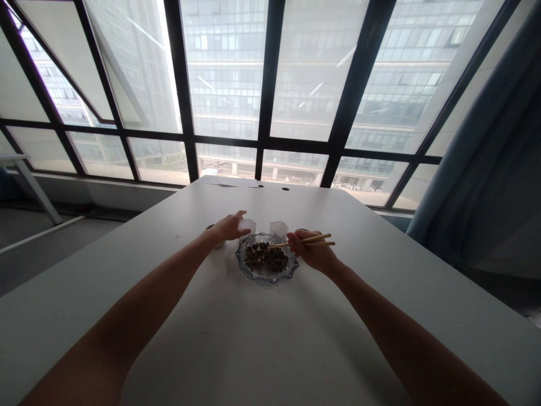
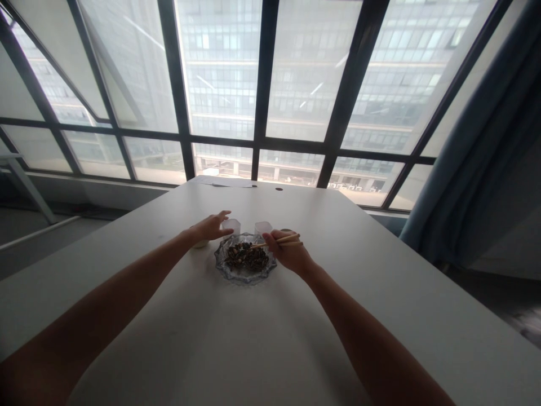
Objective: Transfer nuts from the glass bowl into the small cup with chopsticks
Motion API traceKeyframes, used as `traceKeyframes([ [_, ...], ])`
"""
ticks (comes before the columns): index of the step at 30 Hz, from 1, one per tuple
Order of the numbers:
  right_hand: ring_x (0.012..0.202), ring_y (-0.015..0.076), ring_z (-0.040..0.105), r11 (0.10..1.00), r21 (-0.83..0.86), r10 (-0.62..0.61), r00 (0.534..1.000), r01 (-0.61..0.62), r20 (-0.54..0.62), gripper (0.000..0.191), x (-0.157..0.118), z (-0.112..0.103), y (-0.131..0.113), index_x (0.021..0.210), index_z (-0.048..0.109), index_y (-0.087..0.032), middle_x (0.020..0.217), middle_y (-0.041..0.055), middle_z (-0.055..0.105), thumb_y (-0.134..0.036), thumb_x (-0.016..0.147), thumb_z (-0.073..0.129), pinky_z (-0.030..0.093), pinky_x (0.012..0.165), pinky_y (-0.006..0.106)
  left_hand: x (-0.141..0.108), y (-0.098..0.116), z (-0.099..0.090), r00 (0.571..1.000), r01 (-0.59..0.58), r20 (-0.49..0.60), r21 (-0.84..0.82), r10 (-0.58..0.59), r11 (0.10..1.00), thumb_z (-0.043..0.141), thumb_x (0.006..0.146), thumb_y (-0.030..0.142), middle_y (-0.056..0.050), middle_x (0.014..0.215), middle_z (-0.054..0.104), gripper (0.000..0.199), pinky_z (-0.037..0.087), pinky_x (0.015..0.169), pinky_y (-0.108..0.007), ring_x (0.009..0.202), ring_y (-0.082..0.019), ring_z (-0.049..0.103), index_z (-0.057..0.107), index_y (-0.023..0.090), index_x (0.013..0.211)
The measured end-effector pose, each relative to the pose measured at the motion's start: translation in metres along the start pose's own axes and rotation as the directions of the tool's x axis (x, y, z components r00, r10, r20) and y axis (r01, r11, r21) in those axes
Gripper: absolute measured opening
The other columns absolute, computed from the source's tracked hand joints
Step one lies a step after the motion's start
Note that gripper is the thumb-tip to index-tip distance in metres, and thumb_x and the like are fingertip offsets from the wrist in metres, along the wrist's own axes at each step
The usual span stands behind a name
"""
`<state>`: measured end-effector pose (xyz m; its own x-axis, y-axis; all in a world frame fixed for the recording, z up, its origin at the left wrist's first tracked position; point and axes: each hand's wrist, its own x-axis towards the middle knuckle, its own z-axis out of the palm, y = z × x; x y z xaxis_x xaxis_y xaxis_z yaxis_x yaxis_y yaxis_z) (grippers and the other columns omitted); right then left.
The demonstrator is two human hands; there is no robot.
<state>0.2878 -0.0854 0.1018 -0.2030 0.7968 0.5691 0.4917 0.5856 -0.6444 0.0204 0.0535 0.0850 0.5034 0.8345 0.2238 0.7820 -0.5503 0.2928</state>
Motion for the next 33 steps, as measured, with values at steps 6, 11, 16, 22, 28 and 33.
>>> traceKeyframes([
  [6,0.044,0.0121,0.056,1.000,0.008,-0.003,1.000,0.003,-0.001,0.056,-0.005,0.005,0.002,0.061,0.060,-0.021,0.054,0.0018,0.063,-0.065,0.093,0.052,0.044,0.044,0.023,-0.006,0.000,0.003,0.997,0.034,-0.070,0.011,-0.033,0.999,0.069,0.084,0.047,-0.020,0.129,0.068,0.075,0.052,0.095,-0.040,0.117,-0.032,0.067,0.041,0.013,0.146],
  [11,0.038,0.0124,0.056,0.981,0.153,0.136,0.984,-0.117,-0.118,0.058,-0.004,0.004,0.015,0.064,0.063,-0.020,0.050,0.0019,0.063,-0.073,0.086,0.055,0.044,0.037,0.023,-0.006,0.002,0.008,0.992,0.014,-0.125,-0.037,-0.019,0.999,0.075,0.078,0.037,-0.020,0.127,0.069,0.077,0.053,0.095,-0.042,0.114,-0.032,0.068,0.044,0.014,0.143],
  [16,0.030,0.0140,0.053,0.859,0.403,0.453,0.835,-0.315,-0.313,0.061,0.004,-0.002,0.032,0.061,0.063,-0.018,0.043,0.0034,0.061,-0.077,0.075,0.065,0.040,0.029,0.024,-0.005,0.001,0.009,0.988,-0.026,-0.152,-0.050,0.018,0.998,0.077,0.075,0.031,-0.018,0.127,0.069,0.076,0.053,0.096,-0.042,0.115,-0.032,0.067,0.045,0.016,0.142],
  [22,0.028,0.0148,0.051,0.809,0.506,0.517,0.771,-0.299,-0.371,0.059,0.008,-0.006,0.037,0.059,0.060,-0.019,0.042,0.0052,0.062,-0.075,0.077,0.063,0.038,0.026,0.025,-0.005,0.001,0.009,0.977,-0.134,-0.171,-0.049,0.124,0.990,0.076,0.072,0.024,-0.015,0.128,0.068,0.078,0.053,0.099,-0.042,0.118,-0.031,0.066,0.043,0.018,0.143],
  [28,0.035,0.0132,0.056,0.928,0.371,0.244,0.820,-0.042,-0.518,0.060,0.017,0.015,0.005,0.069,0.063,-0.019,0.049,0.0030,0.064,-0.076,0.085,0.053,0.043,0.034,0.024,-0.003,0.003,0.010,0.971,-0.179,-0.173,-0.054,0.167,0.982,0.076,0.073,0.020,-0.016,0.129,0.067,0.078,0.052,0.100,-0.043,0.117,-0.031,0.066,0.043,0.015,0.142],
  [33,0.043,0.0130,0.060,0.971,0.234,0.117,0.936,-0.038,-0.331,0.058,0.040,0.044,0.008,0.074,0.065,-0.020,0.055,0.0022,0.066,-0.075,0.087,0.052,0.046,0.040,0.023,-0.002,0.002,0.011,0.968,-0.187,-0.182,-0.054,0.175,0.981,0.078,0.071,0.020,-0.015,0.128,0.068,0.080,0.052,0.100,-0.043,0.117,-0.031,0.066,0.042,0.018,0.142],
])
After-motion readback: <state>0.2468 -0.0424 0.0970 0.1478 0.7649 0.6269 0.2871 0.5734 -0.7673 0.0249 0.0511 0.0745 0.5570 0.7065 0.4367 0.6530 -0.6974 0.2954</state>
